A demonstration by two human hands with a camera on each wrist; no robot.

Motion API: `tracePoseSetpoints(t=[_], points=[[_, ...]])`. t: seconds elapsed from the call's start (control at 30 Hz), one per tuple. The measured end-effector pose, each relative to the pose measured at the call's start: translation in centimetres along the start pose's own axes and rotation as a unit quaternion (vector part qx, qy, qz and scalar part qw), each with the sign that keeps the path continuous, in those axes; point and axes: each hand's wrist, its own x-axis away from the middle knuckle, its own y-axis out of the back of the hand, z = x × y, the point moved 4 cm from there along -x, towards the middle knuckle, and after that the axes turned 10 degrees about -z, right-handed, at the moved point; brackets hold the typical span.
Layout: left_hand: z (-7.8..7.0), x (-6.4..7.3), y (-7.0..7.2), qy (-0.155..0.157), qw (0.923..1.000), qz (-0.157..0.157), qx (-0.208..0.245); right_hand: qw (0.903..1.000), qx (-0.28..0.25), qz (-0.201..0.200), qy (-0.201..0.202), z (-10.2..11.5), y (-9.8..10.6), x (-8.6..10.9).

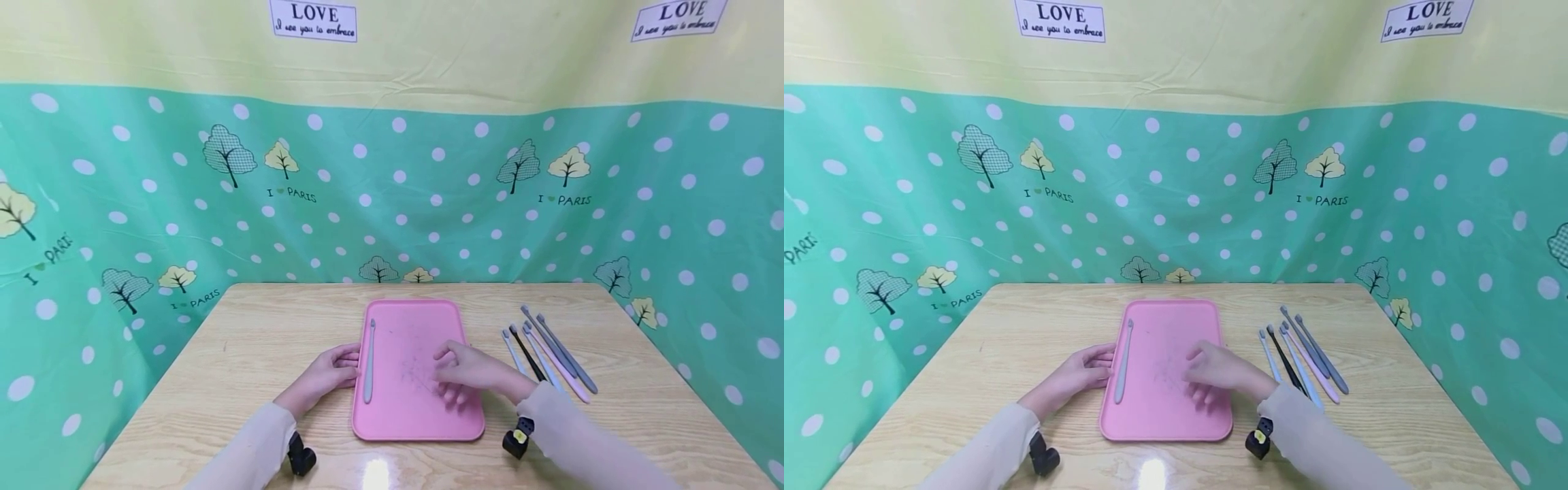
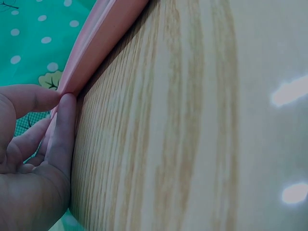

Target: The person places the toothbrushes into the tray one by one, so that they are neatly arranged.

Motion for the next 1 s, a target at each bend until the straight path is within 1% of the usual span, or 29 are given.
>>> tracePoseSetpoints(t=[0.2,0.5,0.6,0.83,1.0], points=[[0.1,-0.1,0.1,-0.002,1.0,-0.001,0.0,0.9998,0.018,-0.002,0.013,-0.7,1.8,0.7],[0.1,-0.1,0.0,0.003,1.0,0.004,-0.008,0.9994,0.033,-0.002,0.007,-1.4,3.8,2.2],[0.2,-0.2,0.0,-0.002,1.0,0.006,-0.007,0.9993,0.037,-0.001,0.002,-1.8,4.4,2.5],[0.2,-0.2,0.1,0.001,1.0,0.007,-0.004,0.9985,0.049,-0.019,-0.013,-2.8,6.1,3.4],[0.2,-0.1,0.1,0.007,0.9999,0.009,-0.013,0.997,0.063,-0.039,-0.023,-3.7,7.5,4.3]])
